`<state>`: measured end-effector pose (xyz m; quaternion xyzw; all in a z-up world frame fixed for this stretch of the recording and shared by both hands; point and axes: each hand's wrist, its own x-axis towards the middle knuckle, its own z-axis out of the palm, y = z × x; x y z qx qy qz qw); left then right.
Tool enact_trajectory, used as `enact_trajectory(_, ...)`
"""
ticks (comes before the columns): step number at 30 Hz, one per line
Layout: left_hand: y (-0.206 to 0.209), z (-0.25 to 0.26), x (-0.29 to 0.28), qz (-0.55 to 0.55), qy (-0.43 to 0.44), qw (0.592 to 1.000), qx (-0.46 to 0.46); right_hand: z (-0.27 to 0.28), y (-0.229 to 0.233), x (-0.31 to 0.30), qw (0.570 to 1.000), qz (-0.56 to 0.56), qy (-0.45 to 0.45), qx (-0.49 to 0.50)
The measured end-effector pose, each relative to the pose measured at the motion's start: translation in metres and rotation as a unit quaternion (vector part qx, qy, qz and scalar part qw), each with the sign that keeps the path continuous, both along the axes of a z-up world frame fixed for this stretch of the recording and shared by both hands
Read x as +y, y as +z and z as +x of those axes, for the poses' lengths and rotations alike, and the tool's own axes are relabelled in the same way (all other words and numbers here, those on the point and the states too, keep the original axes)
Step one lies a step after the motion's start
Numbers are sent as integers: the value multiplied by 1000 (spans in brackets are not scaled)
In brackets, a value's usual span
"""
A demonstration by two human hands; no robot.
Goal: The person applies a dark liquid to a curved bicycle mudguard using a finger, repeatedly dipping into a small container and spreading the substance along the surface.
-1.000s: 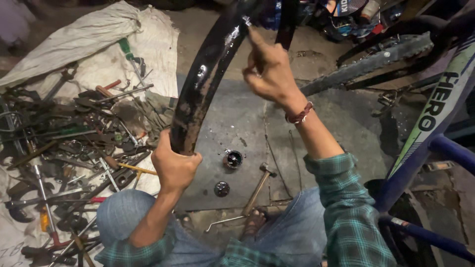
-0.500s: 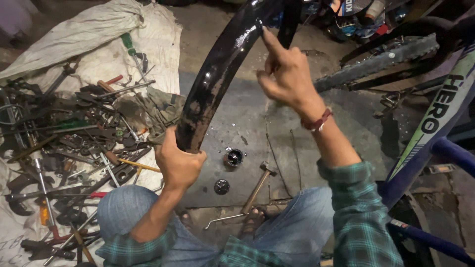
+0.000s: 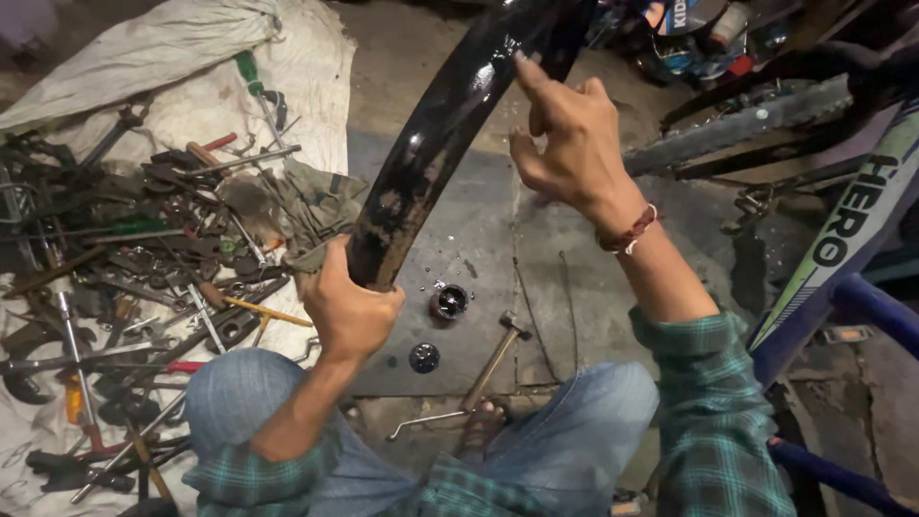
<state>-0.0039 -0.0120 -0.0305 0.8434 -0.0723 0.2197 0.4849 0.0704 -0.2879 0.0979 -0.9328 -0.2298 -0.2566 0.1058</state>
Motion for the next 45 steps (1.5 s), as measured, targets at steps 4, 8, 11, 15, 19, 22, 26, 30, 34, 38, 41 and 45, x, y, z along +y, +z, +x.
enact_trajectory(4, 1, 3, 0, -40, -13, 997, 71, -20, -14, 22, 993, -76, 90, -18)
enact_trajectory(8, 1, 3, -1, -52, -12, 995, 89, -29, -20, 26, 985, -85, 150, -21)
enact_trajectory(11, 0, 0, -2, -47, -20, 996, 78, -10, -8, 1, 996, -6, 77, -35)
enact_trajectory(15, 3, 2, -1, -43, -17, 997, 67, -2, -12, 2, 999, 21, 27, 22)
enact_trajectory(19, 3, 1, 0, -49, -17, 995, 83, -46, -57, 53, 986, -106, 128, -32)
enact_trajectory(22, 4, 4, -2, -42, -13, 996, 74, -48, -62, 55, 977, -106, 179, -45)
enact_trajectory(26, 1, -3, -1, -26, -16, 997, 68, -38, -55, 40, 979, -188, 34, -68)
enact_trajectory(30, 6, 3, 0, -42, -23, 997, 61, -41, -49, 46, 979, -139, 76, -131)
enact_trajectory(34, 3, 3, -1, -55, -16, 989, 135, -53, -42, 51, 944, -211, 89, -236)
enact_trajectory(38, 0, 0, -3, -33, -18, 997, 72, -59, -30, 53, 951, -232, -67, -193)
enact_trajectory(41, 2, 2, -5, -32, -13, 996, 80, -64, -28, 61, 944, -272, -5, -188)
enact_trajectory(45, 2, 3, -4, -37, -18, 995, 91, -59, -33, 55, 953, -206, 82, -208)
